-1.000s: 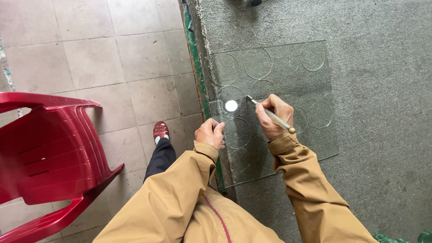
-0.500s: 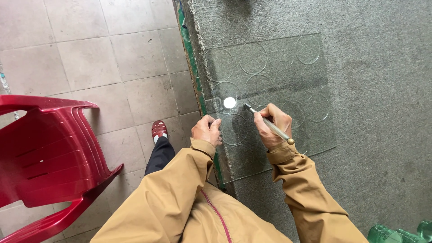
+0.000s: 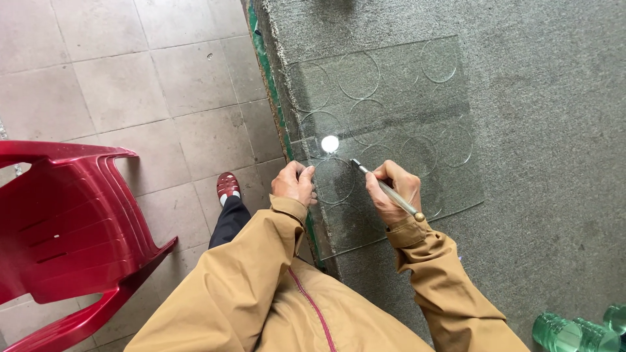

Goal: Cutting circular pieces from a glass sheet using a circular cutter, a hand cutter, and pliers.

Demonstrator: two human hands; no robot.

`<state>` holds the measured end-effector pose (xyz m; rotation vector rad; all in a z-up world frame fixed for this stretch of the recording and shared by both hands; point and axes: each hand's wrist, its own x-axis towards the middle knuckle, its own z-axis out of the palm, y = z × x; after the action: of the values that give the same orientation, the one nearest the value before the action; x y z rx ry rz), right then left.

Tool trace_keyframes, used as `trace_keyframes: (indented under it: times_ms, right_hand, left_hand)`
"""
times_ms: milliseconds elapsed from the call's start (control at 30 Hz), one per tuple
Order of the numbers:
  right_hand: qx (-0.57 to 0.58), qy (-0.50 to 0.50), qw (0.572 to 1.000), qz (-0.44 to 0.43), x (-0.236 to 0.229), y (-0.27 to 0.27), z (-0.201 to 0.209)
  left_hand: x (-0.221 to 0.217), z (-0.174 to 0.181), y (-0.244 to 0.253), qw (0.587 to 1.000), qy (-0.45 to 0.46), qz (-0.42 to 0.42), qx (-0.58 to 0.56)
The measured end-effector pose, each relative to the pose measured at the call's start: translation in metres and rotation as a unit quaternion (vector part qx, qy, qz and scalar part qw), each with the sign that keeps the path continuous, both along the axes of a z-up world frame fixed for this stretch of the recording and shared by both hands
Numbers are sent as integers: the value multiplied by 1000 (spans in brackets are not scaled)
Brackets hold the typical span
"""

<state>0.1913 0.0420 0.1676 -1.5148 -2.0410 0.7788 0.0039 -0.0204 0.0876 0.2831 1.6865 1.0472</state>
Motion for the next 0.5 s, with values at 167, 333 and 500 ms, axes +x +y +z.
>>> trace_keyframes:
  times_ms: [167, 333, 500]
  right_hand:
    - [6, -2, 1000, 8, 6, -5, 1]
    - [6, -4, 1000, 19, 11, -12, 5]
    - [3, -3, 1000, 8, 16, -21, 6]
  left_hand:
    - [3, -6, 1, 1000, 2, 5, 5]
    - [3, -8, 0, 1000, 2, 5, 9]
    - [3, -8, 0, 1000, 2, 12, 3]
